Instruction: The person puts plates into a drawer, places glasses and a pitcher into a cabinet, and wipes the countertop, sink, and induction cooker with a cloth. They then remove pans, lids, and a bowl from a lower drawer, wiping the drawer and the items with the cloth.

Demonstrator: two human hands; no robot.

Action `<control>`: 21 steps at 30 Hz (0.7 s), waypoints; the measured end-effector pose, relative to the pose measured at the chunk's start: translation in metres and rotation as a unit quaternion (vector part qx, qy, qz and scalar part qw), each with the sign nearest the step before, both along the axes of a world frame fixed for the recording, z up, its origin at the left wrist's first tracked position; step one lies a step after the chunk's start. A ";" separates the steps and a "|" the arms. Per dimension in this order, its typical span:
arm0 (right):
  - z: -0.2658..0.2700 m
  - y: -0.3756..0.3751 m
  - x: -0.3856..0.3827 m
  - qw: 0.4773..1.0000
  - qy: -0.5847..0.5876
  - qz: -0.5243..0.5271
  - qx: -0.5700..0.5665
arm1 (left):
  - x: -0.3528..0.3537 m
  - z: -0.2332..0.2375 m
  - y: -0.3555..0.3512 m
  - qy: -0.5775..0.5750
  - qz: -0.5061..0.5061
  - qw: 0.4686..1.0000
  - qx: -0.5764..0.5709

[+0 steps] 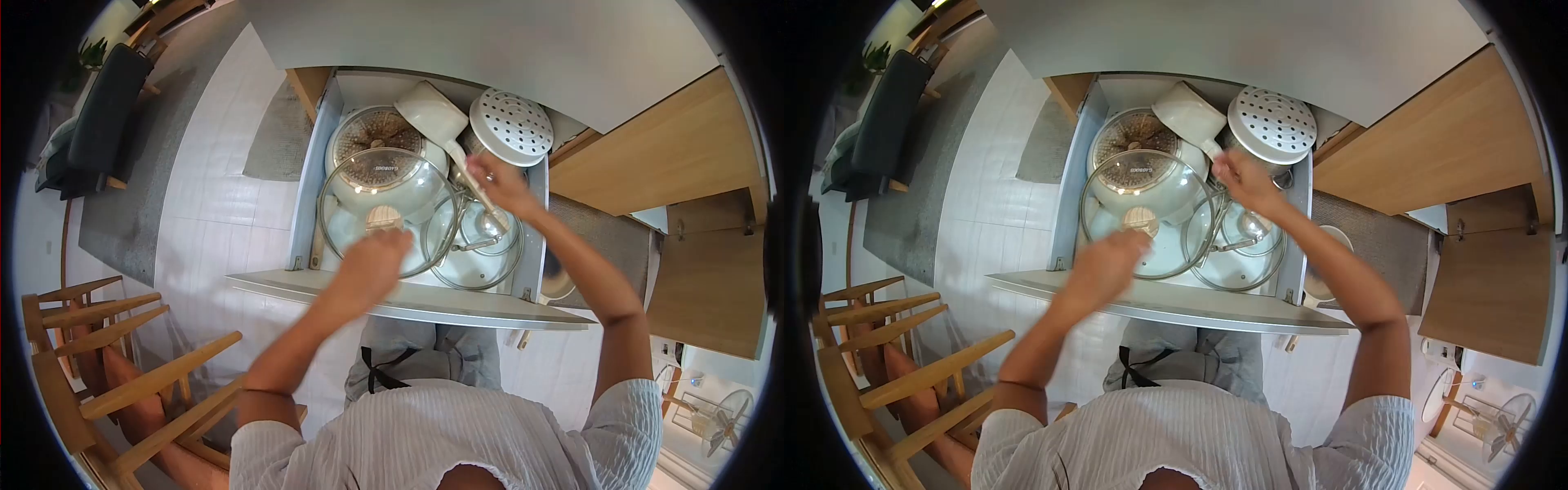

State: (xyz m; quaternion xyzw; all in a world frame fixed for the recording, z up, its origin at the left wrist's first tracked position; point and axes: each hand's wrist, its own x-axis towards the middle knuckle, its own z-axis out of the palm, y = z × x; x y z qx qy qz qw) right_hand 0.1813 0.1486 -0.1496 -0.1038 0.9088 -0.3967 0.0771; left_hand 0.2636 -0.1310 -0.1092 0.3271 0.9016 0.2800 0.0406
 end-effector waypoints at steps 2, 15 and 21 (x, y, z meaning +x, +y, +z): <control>-0.066 -0.013 0.003 0.951 -0.246 -0.158 -0.102 | -0.053 -0.023 -0.031 -0.059 0.039 0.996 -0.057; -0.117 -0.048 0.009 0.826 -0.284 -0.220 -0.434 | -0.124 -0.060 -0.060 -0.179 -0.007 0.965 -0.191; -0.024 -0.014 0.025 0.896 -0.115 -0.116 -0.412 | -0.093 0.010 -0.064 0.042 0.092 0.994 -0.046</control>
